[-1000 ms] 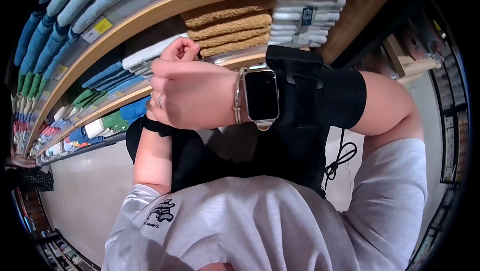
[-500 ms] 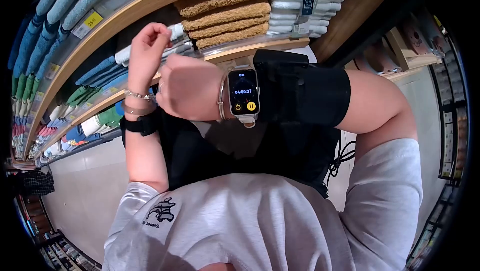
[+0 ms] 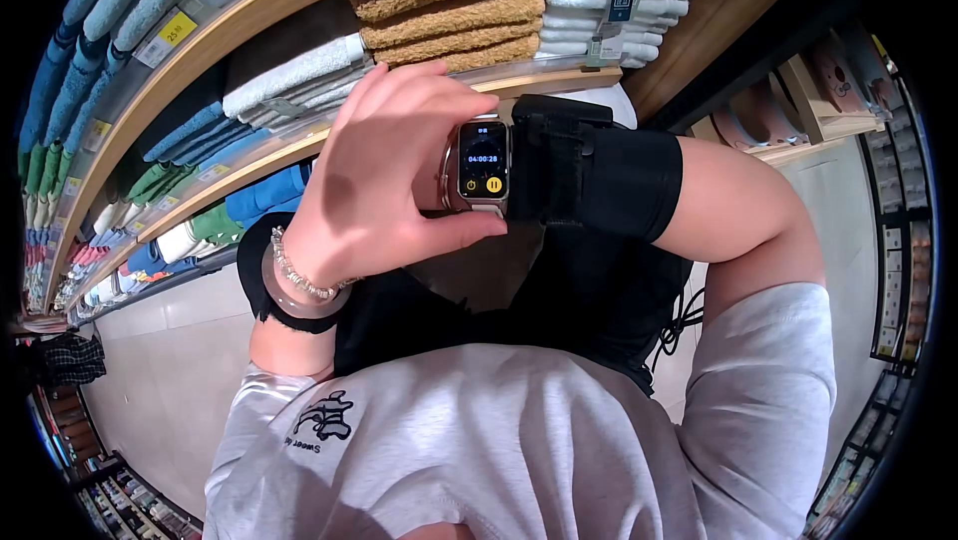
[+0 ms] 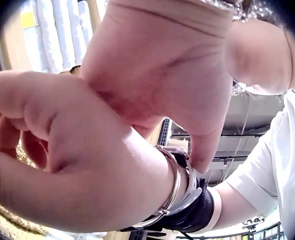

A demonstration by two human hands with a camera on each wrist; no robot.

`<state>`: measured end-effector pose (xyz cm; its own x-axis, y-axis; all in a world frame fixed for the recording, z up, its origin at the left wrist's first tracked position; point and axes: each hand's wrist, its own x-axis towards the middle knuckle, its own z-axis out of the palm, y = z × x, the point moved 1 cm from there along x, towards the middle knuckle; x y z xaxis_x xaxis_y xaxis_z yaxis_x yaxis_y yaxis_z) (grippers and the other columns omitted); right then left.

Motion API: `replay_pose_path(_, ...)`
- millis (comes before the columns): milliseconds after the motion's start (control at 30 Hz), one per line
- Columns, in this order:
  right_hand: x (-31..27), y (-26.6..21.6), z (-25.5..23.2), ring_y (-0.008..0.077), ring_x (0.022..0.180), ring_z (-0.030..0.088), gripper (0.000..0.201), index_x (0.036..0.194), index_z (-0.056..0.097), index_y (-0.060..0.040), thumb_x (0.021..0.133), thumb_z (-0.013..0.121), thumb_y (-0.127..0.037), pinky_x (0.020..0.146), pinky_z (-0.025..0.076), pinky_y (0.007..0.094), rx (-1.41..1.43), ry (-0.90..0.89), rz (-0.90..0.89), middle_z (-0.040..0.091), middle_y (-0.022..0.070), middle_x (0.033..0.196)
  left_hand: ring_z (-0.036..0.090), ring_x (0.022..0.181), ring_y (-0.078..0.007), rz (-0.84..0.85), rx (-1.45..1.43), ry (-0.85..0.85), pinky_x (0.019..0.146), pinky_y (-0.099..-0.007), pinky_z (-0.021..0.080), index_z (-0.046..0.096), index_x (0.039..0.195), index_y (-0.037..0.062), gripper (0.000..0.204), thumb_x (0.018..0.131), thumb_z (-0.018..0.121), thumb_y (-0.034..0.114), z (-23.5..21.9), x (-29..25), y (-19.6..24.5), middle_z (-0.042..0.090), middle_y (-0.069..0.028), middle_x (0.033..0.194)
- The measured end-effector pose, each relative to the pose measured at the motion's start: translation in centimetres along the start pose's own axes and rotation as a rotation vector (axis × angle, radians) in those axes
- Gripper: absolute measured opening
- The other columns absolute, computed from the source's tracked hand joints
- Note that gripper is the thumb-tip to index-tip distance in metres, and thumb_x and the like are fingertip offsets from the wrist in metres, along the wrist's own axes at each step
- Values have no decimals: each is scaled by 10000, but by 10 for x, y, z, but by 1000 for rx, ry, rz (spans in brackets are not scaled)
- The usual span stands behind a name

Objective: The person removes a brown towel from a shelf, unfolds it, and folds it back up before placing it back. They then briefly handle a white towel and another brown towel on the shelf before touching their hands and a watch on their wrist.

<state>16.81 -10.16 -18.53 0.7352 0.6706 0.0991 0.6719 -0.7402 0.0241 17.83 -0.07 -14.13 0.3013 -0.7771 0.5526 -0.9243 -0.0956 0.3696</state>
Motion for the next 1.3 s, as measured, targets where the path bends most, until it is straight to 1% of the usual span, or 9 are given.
replay_pose_path(100,-7,2,1,168,655,513,184,763,573,-51,614,563,-158,603,388,250,62,-24,22,540,21,636,475,1045,-320,-5,-23,-41,931,-406,326,570,1020,67,572,532,759,296,2,1,-3,565,-104,981)
replay_pose_path(400,-23,10,4,147,643,511,171,775,580,-52,650,565,-168,586,389,241,194,-73,71,544,14,637,473,1063,-327,33,-29,-29,923,-409,350,562,1028,68,554,547,760,258,4,0,-7,564,-111,1003)
replay_pose_path(500,-27,12,5,139,640,510,167,779,583,-53,662,566,-171,580,389,237,218,-80,84,545,12,638,475,1065,-321,31,-27,-58,925,-412,351,556,1040,68,568,547,759,263,2,-2,-7,561,-110,1016)
replay_pose_path(600,-29,12,7,132,636,510,163,782,585,-54,674,566,-174,574,389,234,242,-87,93,546,10,638,487,1052,-304,36,-46,-71,920,-402,358,561,1037,70,568,542,761,264,0,-2,-8,564,-108,1013)
replay_pose_path(800,-29,12,8,118,628,508,158,790,590,-55,698,567,-181,563,390,227,268,-91,103,549,6,639,526,989,-286,29,-54,-45,883,-369,389,599,969,62,533,508,771,268,-3,-1,-11,592,-103,941)
replay_pose_path(900,-30,12,9,110,624,508,155,794,593,-55,710,568,-184,557,390,224,285,-93,109,550,4,639,541,959,-287,-12,-112,-94,856,-357,403,611,938,50,513,503,770,270,-6,0,-13,599,-103,919)
replay_pose_path(1100,-33,11,10,96,617,506,153,801,597,-56,735,569,-191,545,391,217,305,-98,124,552,0,640,551,918,-283,21,-148,-93,819,-350,421,616,906,28,488,512,766,274,-4,-2,-15,600,-107,919)
replay_pose_path(1200,-35,11,12,89,613,505,152,805,600,-57,747,570,-194,540,391,214,313,-100,133,553,-3,640,547,921,-286,-26,-155,-181,830,-351,413,608,935,27,512,513,766,270,-4,-1,-12,597,-108,925)
replay_pose_path(1300,-35,11,14,81,609,505,152,809,602,-57,759,570,-197,534,391,211,333,-100,142,555,-5,640,540,928,-287,-44,-166,-215,843,-358,404,601,963,38,516,526,761,261,-2,-1,-9,593,-107,927)
